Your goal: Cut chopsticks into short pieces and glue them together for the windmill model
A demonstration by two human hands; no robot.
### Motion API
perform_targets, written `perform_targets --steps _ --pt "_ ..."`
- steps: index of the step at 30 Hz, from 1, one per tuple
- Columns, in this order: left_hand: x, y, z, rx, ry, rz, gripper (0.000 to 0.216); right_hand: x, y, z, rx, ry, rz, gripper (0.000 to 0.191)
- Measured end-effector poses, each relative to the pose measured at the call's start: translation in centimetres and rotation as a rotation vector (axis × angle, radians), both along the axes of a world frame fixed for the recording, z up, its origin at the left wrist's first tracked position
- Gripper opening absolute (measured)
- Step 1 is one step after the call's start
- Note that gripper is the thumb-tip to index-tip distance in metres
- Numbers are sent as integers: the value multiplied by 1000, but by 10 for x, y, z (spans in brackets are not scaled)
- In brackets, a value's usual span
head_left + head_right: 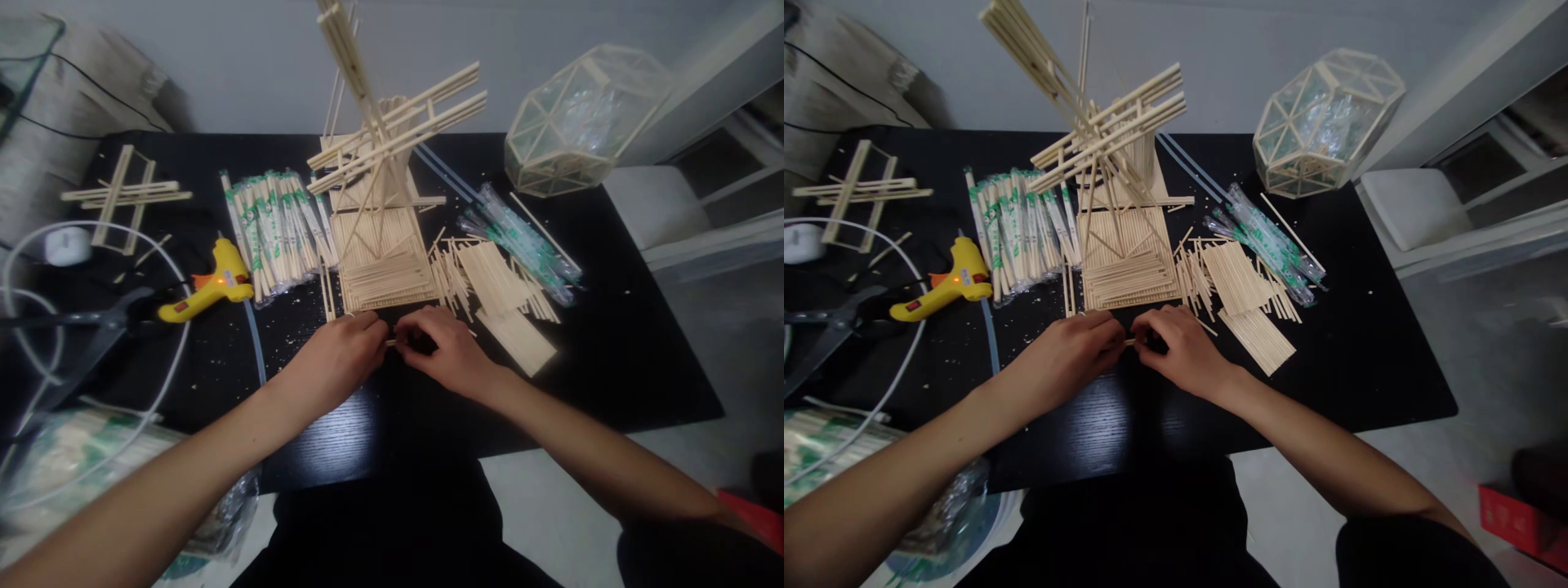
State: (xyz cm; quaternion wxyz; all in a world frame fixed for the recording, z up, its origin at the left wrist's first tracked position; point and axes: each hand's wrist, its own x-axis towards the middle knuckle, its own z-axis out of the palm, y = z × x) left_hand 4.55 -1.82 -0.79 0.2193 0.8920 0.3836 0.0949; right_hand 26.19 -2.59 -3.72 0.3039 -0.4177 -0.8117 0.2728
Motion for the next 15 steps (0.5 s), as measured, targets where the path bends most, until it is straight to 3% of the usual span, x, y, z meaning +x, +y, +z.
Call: perform_targets --steps 15 --pt "-13 5 11 -49 124 8 4 8 1 3 -36 -15 67 27"
